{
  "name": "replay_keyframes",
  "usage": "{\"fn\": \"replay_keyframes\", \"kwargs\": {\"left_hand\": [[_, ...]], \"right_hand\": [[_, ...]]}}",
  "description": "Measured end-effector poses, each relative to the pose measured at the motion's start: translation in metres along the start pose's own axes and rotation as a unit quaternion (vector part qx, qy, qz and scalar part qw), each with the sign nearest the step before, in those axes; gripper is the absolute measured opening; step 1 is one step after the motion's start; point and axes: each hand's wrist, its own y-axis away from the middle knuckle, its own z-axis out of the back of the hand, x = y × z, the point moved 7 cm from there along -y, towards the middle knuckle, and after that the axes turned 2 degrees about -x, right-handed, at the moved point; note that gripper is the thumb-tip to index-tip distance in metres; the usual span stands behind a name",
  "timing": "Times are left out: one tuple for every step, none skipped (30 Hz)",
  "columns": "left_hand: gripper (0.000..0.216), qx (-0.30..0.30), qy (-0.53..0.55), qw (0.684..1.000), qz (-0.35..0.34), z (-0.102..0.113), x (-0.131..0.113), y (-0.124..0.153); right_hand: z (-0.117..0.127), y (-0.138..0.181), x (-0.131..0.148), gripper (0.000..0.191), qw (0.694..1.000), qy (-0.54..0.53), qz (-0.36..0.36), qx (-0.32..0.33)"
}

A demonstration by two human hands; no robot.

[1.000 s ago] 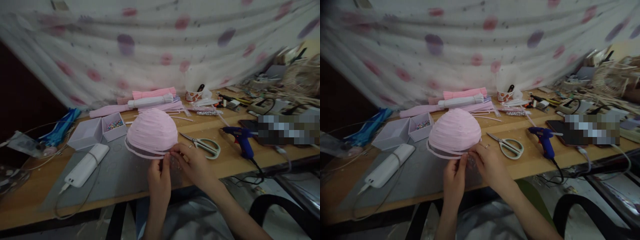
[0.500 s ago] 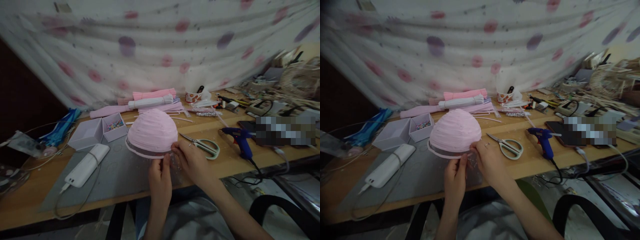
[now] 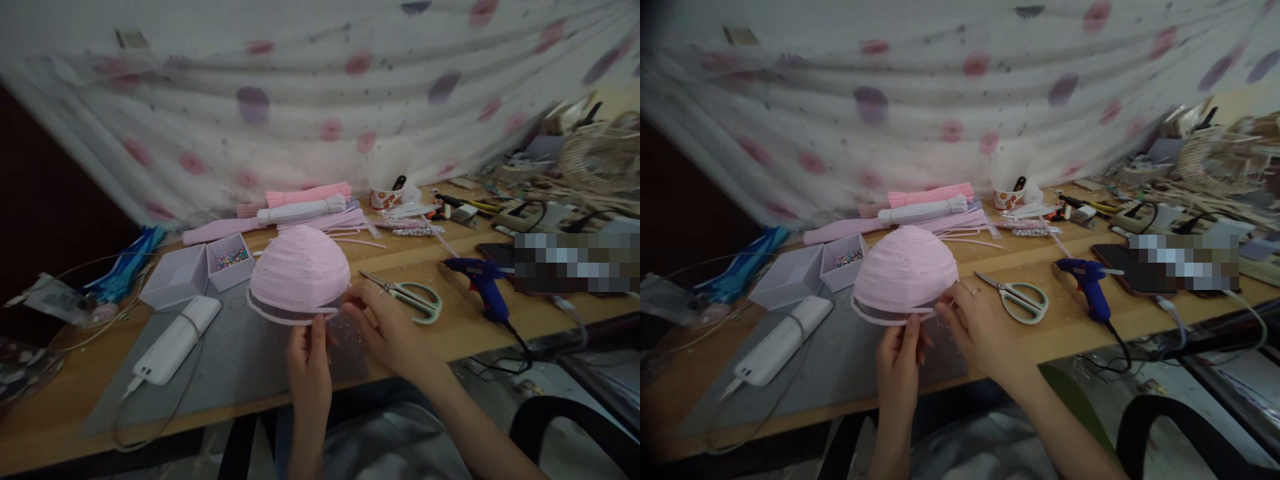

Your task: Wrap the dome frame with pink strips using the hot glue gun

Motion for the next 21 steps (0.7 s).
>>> {"fn": "replay_keyframes", "kwargs": {"left_hand": [[0.042, -0.001, 0.001, 1.000, 0.001, 0.000, 0.000, 0.000], [0.042, -0.001, 0.001, 1.000, 0.002, 0.000, 0.000, 0.000], [0.042, -0.002, 0.001, 1.000, 0.003, 0.001, 0.000, 0.000], [0.042, -0.002, 0.000, 1.000, 0.004, 0.000, 0.001, 0.001], [0.042, -0.002, 0.000, 1.000, 0.007, 0.000, 0.001, 0.001], [0.042, -0.001, 0.000, 1.000, 0.009, 0.000, 0.001, 0.002], [0.042, 0.001, 0.001, 1.000, 0.012, 0.000, 0.002, 0.002], [0.042, 0.002, 0.003, 1.000, 0.014, -0.001, 0.002, 0.002], [0.042, 0.003, 0.007, 1.000, 0.016, -0.001, 0.003, 0.003], [0.042, 0.004, 0.011, 1.000, 0.018, -0.001, 0.003, 0.003], [0.042, 0.004, 0.016, 1.000, 0.019, -0.002, 0.004, 0.003], [0.042, 0.004, 0.021, 1.000, 0.021, -0.002, 0.004, 0.003], [0.043, 0.005, 0.026, 0.999, 0.024, -0.002, 0.005, 0.003], [0.043, 0.006, 0.029, 0.999, 0.027, -0.002, 0.005, 0.003], [0.044, 0.007, 0.033, 0.999, 0.029, -0.002, 0.006, 0.003], [0.044, 0.008, 0.035, 0.999, 0.032, -0.002, 0.006, 0.003], [0.044, 0.008, 0.037, 0.999, 0.034, -0.002, 0.006, 0.003], [0.045, 0.007, 0.038, 0.999, 0.036, -0.002, 0.007, 0.003], [0.045, 0.006, 0.039, 0.999, 0.037, -0.001, 0.007, 0.003], [0.045, 0.006, 0.039, 0.998, 0.038, -0.001, 0.007, 0.003], [0.046, 0.005, 0.039, 0.998, 0.039, 0.000, 0.008, 0.003]], "right_hand": [[-0.002, 0.001, 0.002, 0.004, 1.000, -0.025, -0.002, -0.001], [-0.004, 0.001, 0.003, 0.003, 0.999, -0.052, -0.006, -0.001], [-0.007, 0.002, 0.004, 0.002, 0.997, -0.076, -0.011, -0.001], [-0.010, 0.002, 0.004, 0.004, 0.996, -0.093, -0.016, 0.000], [-0.013, 0.001, 0.003, 0.008, 0.995, -0.102, -0.019, 0.000], [-0.015, 0.001, 0.002, 0.012, 0.994, -0.105, -0.021, -0.003], [-0.016, 0.000, 0.001, 0.014, 0.994, -0.105, -0.022, -0.006], [-0.017, -0.001, -0.001, 0.014, 0.994, -0.103, -0.023, -0.009], [-0.017, -0.002, -0.002, 0.014, 0.995, -0.100, -0.024, -0.013], [-0.017, -0.002, -0.003, 0.014, 0.995, -0.096, -0.025, -0.018], [-0.017, -0.003, -0.003, 0.014, 0.995, -0.093, -0.026, -0.021], [-0.017, -0.003, -0.004, 0.014, 0.995, -0.091, -0.025, -0.024], [-0.017, -0.003, -0.003, 0.014, 0.995, -0.089, -0.024, -0.027], [-0.016, -0.003, -0.003, 0.015, 0.996, -0.087, -0.023, -0.030], [-0.016, -0.003, -0.003, 0.015, 0.996, -0.086, -0.022, -0.031], [-0.016, -0.003, -0.003, 0.016, 0.996, -0.085, -0.021, -0.031], [-0.016, -0.003, -0.002, 0.016, 0.996, -0.085, -0.019, -0.030], [-0.016, -0.003, -0.002, 0.016, 0.996, -0.086, -0.015, -0.027], [-0.016, -0.002, -0.002, 0.015, 0.996, -0.086, -0.012, -0.025], [-0.016, -0.002, -0.002, 0.014, 0.996, -0.085, -0.008, -0.023], [-0.016, -0.002, -0.002, 0.013, 0.996, -0.084, -0.005, -0.023]]}}
